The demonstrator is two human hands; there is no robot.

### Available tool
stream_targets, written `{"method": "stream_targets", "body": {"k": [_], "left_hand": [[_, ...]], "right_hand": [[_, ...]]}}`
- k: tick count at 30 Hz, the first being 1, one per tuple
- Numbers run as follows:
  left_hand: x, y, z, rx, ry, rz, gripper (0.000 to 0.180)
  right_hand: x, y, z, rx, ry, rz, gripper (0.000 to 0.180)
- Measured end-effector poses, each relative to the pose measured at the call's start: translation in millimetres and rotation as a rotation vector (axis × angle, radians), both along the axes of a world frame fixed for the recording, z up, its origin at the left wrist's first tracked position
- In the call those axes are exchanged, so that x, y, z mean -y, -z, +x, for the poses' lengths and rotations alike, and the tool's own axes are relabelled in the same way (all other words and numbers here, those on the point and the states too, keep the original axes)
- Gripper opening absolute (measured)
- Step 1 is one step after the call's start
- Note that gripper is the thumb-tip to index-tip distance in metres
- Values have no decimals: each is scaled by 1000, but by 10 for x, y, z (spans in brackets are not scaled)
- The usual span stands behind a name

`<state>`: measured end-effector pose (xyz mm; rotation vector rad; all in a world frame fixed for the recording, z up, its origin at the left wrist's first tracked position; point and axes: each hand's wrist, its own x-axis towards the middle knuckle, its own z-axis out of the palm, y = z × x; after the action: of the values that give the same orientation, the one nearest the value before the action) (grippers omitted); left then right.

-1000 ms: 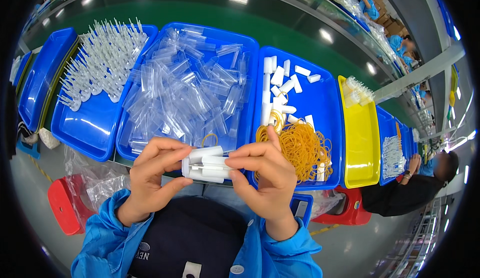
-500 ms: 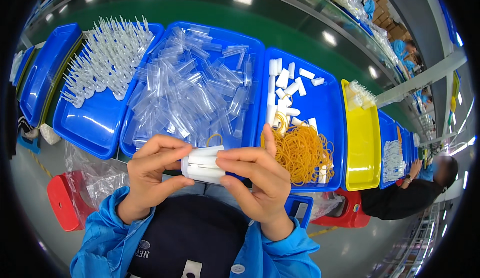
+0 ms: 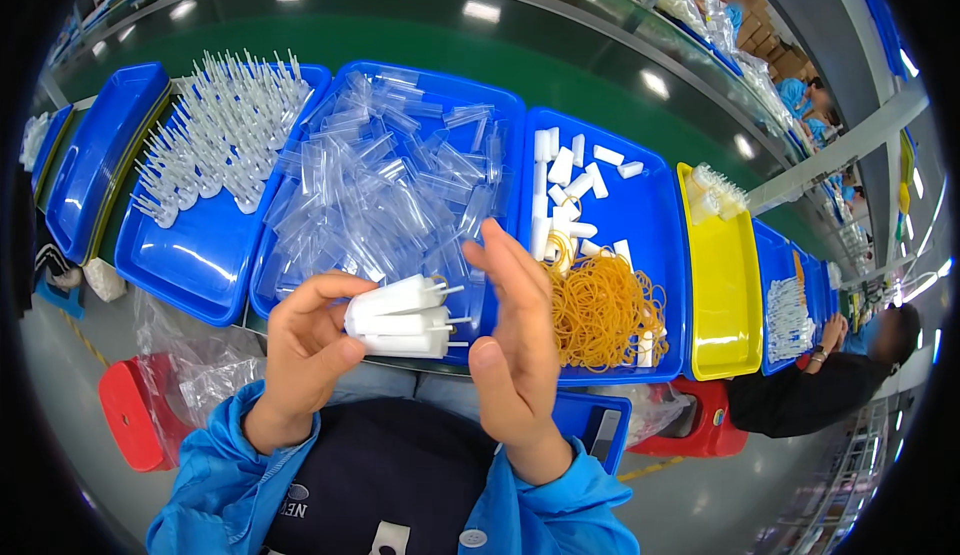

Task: The person assembles small white plastic components by hand. They pick up a white base, insert a clear plastic tube, and secure the assembly with a yellow rubber band. The process is repeated for multiple units, with finished items placed into a blue tray.

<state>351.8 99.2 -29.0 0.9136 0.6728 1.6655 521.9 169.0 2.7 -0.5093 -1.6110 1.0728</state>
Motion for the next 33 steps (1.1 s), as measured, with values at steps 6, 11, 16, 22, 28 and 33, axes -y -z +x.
{"method": "stream_targets", "body": {"k": [6,11,16,22,28,33], "left_hand": [[19,-51,23,117,131,-90,41],[13,-23,60,59,134,-72,37],[26,104,168,52,169,-15,36],[33,77,197,10,91,54,43],[74,105,123,-54,-11,135,48],[112,94,-115,-108,-302,-24,49]], "right_hand": [[54,33,-81,13,-210,-204,56],[97,80,-149,-115,-101,-298,52],[42,105,-211,-110,-77,-32,18],[88,107,-316,-70,54,108,8],[-16,-68,-212,191,-58,282,30],[-327,-10,88,403,235,210,34]]}}
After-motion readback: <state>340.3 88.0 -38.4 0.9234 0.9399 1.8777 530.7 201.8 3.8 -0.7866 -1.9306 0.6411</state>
